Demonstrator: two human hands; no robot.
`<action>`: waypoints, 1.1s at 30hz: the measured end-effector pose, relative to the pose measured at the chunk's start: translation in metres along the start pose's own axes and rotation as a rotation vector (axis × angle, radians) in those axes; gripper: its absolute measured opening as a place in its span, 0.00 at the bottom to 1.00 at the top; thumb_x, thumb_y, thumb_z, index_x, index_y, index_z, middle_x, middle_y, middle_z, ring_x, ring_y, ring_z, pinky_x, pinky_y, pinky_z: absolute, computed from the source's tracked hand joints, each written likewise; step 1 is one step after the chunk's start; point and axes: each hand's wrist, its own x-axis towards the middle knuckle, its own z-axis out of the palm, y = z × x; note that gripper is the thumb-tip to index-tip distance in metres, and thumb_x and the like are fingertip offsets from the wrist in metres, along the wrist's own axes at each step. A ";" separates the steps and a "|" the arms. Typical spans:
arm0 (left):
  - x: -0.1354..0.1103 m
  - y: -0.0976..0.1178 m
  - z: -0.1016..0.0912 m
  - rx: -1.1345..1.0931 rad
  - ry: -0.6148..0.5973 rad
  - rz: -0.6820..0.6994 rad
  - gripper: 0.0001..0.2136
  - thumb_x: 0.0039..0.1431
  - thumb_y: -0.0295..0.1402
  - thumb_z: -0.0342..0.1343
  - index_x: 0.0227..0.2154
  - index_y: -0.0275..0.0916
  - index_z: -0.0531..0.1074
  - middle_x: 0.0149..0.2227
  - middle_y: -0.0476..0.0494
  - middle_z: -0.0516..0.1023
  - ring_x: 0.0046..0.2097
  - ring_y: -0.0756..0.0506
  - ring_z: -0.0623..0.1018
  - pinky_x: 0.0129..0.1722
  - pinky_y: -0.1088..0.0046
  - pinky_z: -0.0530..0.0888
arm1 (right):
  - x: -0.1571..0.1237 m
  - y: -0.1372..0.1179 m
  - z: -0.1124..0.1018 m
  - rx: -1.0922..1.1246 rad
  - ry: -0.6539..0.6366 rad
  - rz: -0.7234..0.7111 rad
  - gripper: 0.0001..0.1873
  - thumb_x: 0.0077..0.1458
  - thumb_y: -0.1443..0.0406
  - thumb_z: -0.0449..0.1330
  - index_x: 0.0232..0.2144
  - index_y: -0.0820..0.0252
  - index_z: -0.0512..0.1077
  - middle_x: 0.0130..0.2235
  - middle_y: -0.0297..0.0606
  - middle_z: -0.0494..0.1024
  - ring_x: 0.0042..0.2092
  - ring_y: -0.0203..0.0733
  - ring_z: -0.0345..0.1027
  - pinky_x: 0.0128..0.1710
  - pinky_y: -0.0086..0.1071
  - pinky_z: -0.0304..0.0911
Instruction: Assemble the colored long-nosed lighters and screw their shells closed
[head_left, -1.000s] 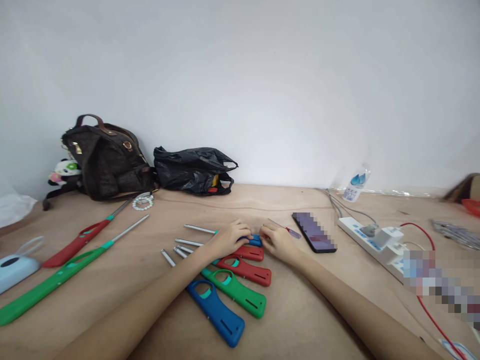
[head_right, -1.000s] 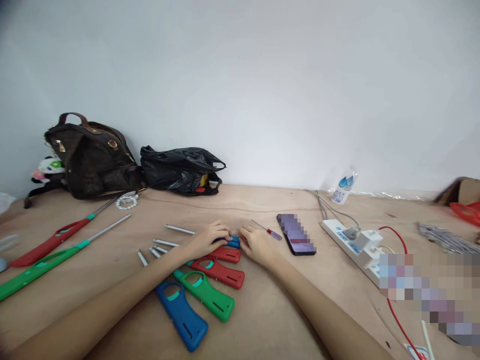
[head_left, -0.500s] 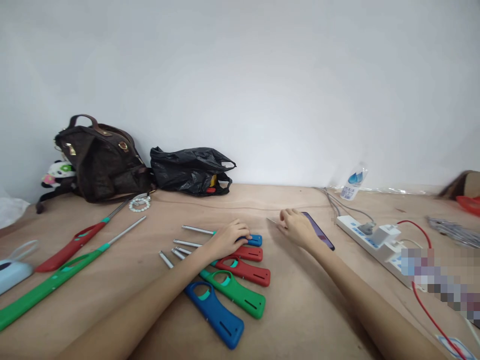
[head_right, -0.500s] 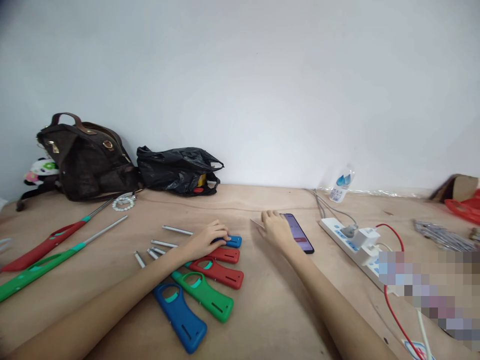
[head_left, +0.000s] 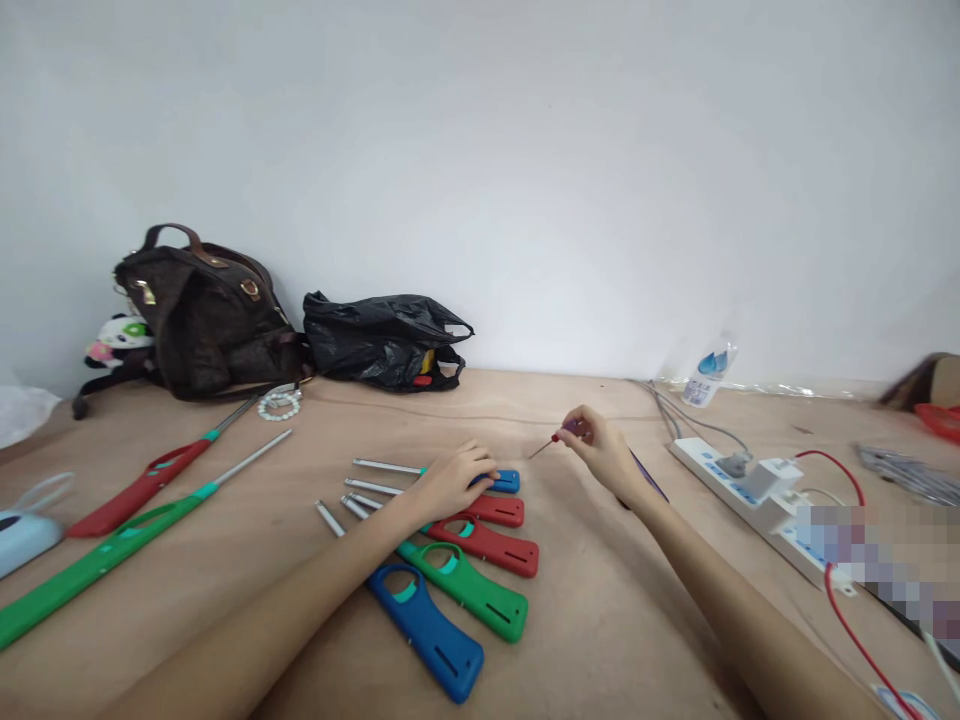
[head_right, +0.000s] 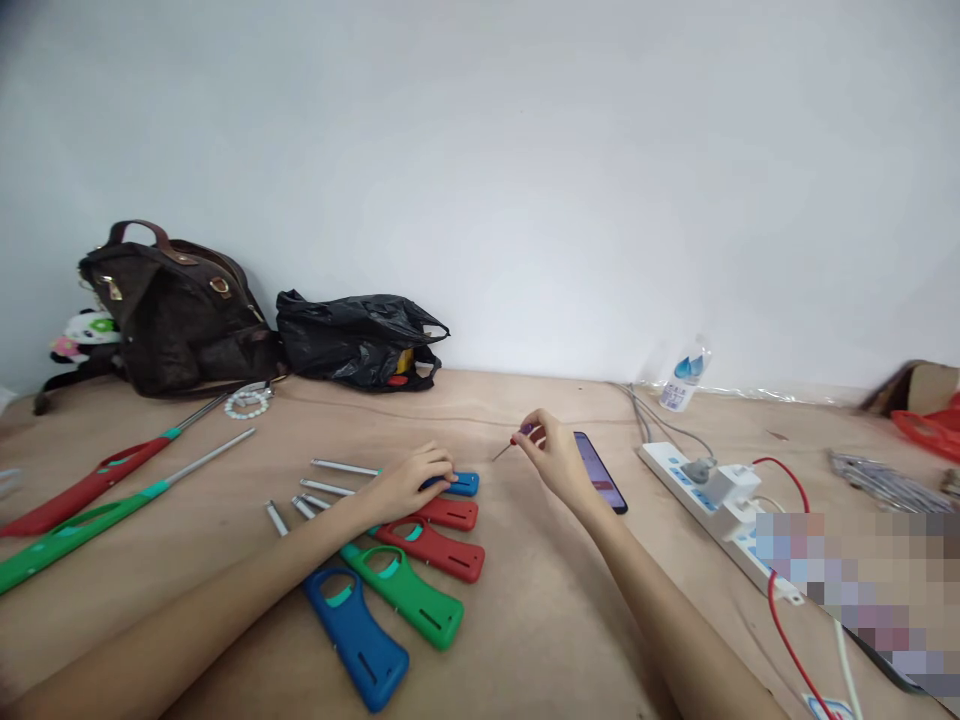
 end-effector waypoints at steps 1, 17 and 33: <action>0.000 0.000 0.000 0.007 0.001 -0.003 0.05 0.63 0.25 0.52 0.34 0.37 0.72 0.37 0.44 0.73 0.43 0.44 0.70 0.42 0.70 0.68 | 0.003 -0.004 0.004 0.159 0.036 0.001 0.12 0.57 0.55 0.57 0.34 0.57 0.63 0.31 0.37 0.75 0.31 0.41 0.71 0.29 0.32 0.64; 0.000 0.003 0.000 0.034 0.009 -0.009 0.06 0.61 0.24 0.49 0.32 0.38 0.70 0.36 0.44 0.71 0.43 0.44 0.70 0.41 0.70 0.69 | -0.014 -0.023 0.062 0.310 0.127 -0.178 0.05 0.66 0.60 0.45 0.40 0.55 0.56 0.30 0.32 0.68 0.26 0.35 0.65 0.29 0.31 0.64; -0.001 0.001 0.001 0.035 0.000 0.003 0.06 0.61 0.23 0.49 0.32 0.38 0.69 0.37 0.44 0.71 0.43 0.44 0.70 0.42 0.70 0.68 | -0.013 -0.024 0.058 0.228 0.034 -0.188 0.06 0.66 0.61 0.44 0.38 0.56 0.56 0.29 0.32 0.69 0.27 0.37 0.67 0.30 0.31 0.64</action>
